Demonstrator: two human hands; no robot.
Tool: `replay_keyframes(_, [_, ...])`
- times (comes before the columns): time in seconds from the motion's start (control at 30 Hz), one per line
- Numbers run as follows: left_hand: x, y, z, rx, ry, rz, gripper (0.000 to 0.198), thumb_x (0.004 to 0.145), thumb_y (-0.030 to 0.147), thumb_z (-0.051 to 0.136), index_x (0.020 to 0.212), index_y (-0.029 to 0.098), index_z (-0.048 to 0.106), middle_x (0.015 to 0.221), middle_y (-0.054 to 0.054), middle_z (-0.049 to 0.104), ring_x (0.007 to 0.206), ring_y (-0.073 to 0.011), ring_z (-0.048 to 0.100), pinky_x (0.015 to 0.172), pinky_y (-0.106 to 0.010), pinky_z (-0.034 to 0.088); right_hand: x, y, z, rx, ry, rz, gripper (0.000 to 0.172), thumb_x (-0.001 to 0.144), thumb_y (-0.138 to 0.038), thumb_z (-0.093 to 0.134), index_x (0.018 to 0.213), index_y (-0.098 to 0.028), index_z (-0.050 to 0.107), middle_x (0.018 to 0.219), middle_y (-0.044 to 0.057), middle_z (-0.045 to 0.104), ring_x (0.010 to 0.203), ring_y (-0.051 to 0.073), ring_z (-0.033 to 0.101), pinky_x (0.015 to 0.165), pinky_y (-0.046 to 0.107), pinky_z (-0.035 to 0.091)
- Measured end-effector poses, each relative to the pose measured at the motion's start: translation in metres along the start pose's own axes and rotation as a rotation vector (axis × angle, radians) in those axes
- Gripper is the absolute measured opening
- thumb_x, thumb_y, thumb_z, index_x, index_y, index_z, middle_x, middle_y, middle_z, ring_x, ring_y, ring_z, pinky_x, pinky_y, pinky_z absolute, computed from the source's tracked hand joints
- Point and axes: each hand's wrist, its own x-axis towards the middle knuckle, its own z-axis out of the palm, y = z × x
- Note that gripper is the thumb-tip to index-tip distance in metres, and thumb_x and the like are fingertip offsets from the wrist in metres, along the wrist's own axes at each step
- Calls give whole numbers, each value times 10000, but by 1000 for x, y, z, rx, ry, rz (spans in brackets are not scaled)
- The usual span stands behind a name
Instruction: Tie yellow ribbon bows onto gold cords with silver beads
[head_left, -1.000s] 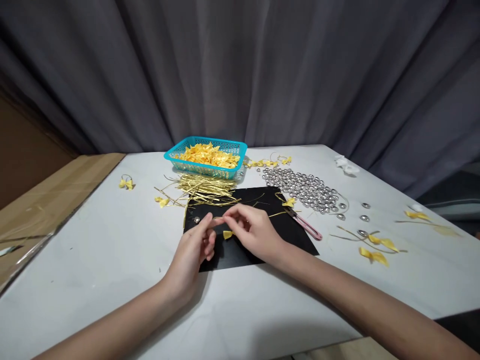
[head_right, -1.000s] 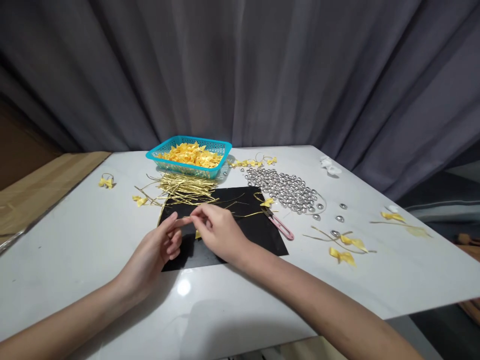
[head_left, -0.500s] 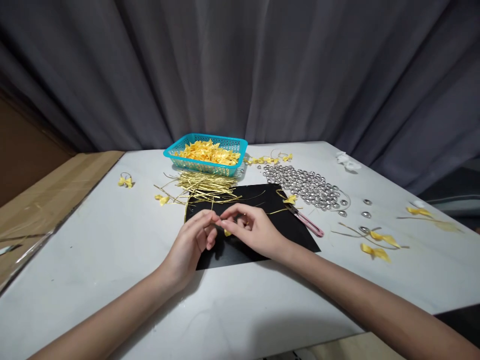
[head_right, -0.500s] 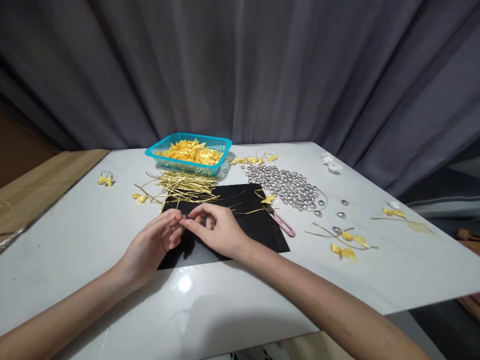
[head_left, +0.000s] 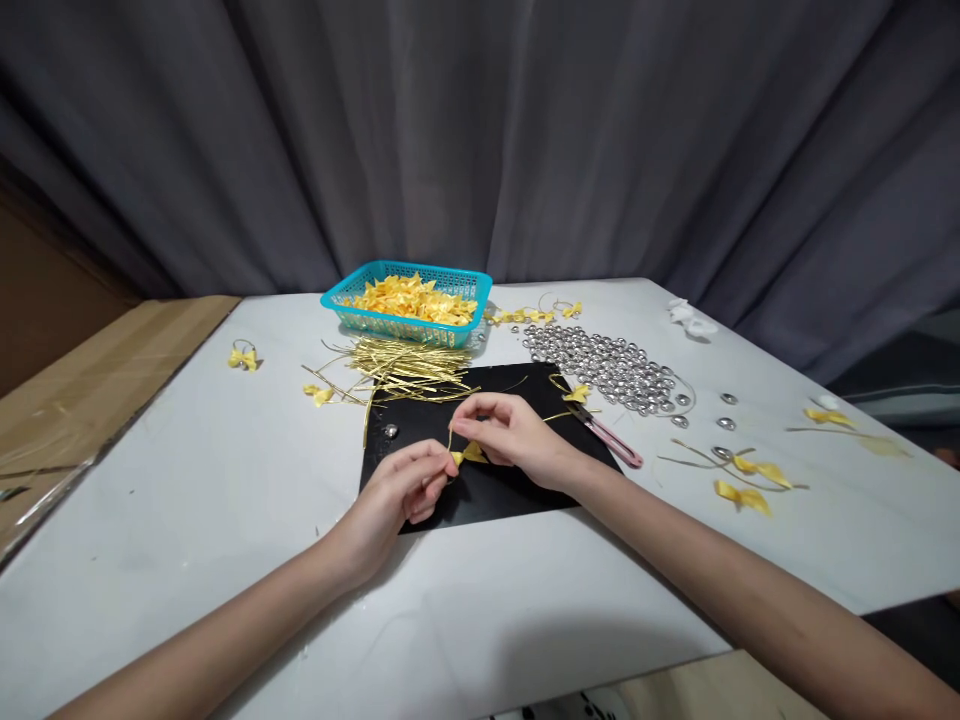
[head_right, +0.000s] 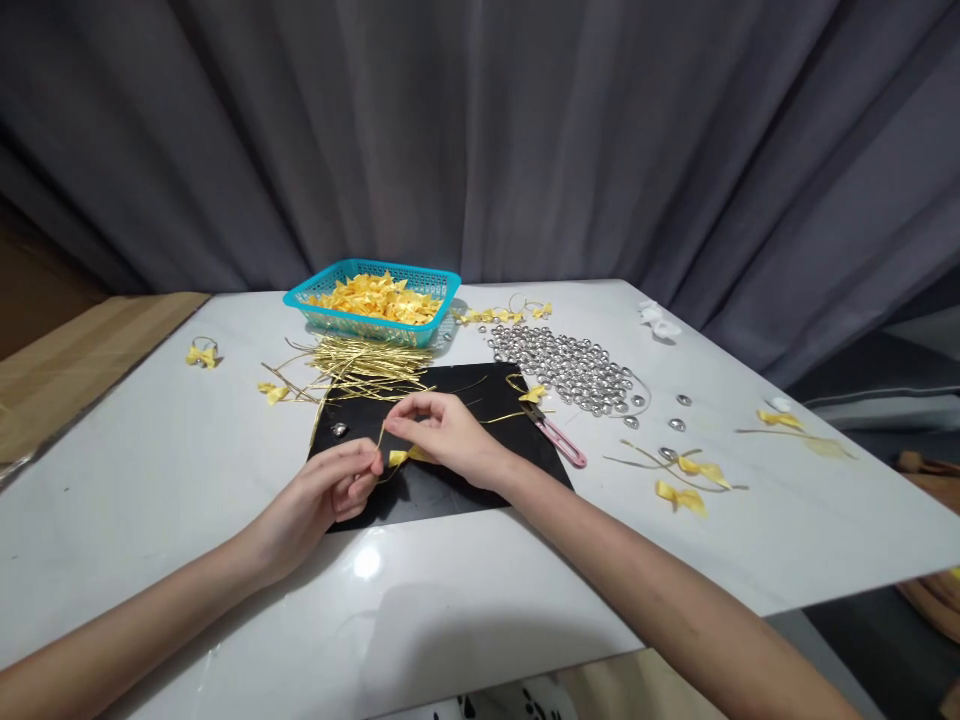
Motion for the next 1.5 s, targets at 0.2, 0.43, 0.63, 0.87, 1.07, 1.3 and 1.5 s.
replay_keyframes(0.2, [0, 0, -1, 15, -40, -6, 202, 736, 347, 610, 649, 171, 563, 501, 64, 304, 464, -75, 157, 445, -236, 109, -2, -11, -14, -179, -73, -198, 300, 745, -249, 635, 1024, -155, 574, 806, -27, 514, 456, 4, 350, 416, 168, 279])
replay_keyframes(0.43, [1, 0, -2, -27, -75, -16, 204, 737, 326, 613, 633, 161, 554, 496, 68, 291, 461, -69, 143, 438, -228, 98, -4, -19, -19, -328, -225, -152, 182, 793, -308, 616, 808, -127, 625, 642, -29, 541, 477, 36, 402, 440, 173, 325])
replay_keyframes(0.63, [2, -2, -3, -45, -82, -30, 192, 734, 310, 617, 638, 156, 553, 490, 71, 284, 460, -68, 143, 427, -218, 104, -2, -16, -20, -352, -171, -139, 191, 760, -311, 653, 754, -123, 618, 550, -50, 503, 447, 35, 400, 434, 171, 325])
replay_keyframes(0.87, [2, -3, -4, 80, -18, 57, 226, 807, 392, 554, 872, 178, 587, 662, 41, 452, 468, -54, 255, 426, -199, 175, -5, -21, -20, -406, -192, -210, 185, 812, -291, 594, 798, -110, 631, 626, -17, 541, 498, 46, 430, 463, 175, 344])
replay_keyframes(1.07, [-1, -1, -1, 307, 72, 163, 279, 840, 455, 515, 809, 185, 580, 669, 44, 458, 495, -64, 322, 450, -205, 240, -7, -21, -16, -513, -111, -361, 120, 809, -226, 613, 769, -117, 643, 656, -10, 565, 531, 50, 442, 502, 182, 353])
replay_keyframes(1.3, [-3, 2, -1, 334, 114, 236, 263, 787, 432, 599, 793, 180, 678, 584, 39, 497, 491, -68, 336, 469, -212, 243, -5, -14, -16, -575, -97, -407, 106, 822, -191, 582, 772, -119, 642, 716, 12, 596, 547, 54, 459, 517, 183, 375])
replay_keyframes(1.5, [1, -3, -6, 203, 244, 197, 262, 713, 433, 690, 844, 213, 745, 559, 32, 530, 480, -58, 333, 453, -194, 237, -7, -7, -9, -612, 11, -526, 118, 826, -188, 576, 746, -121, 630, 680, 4, 570, 512, 45, 421, 482, 176, 352])
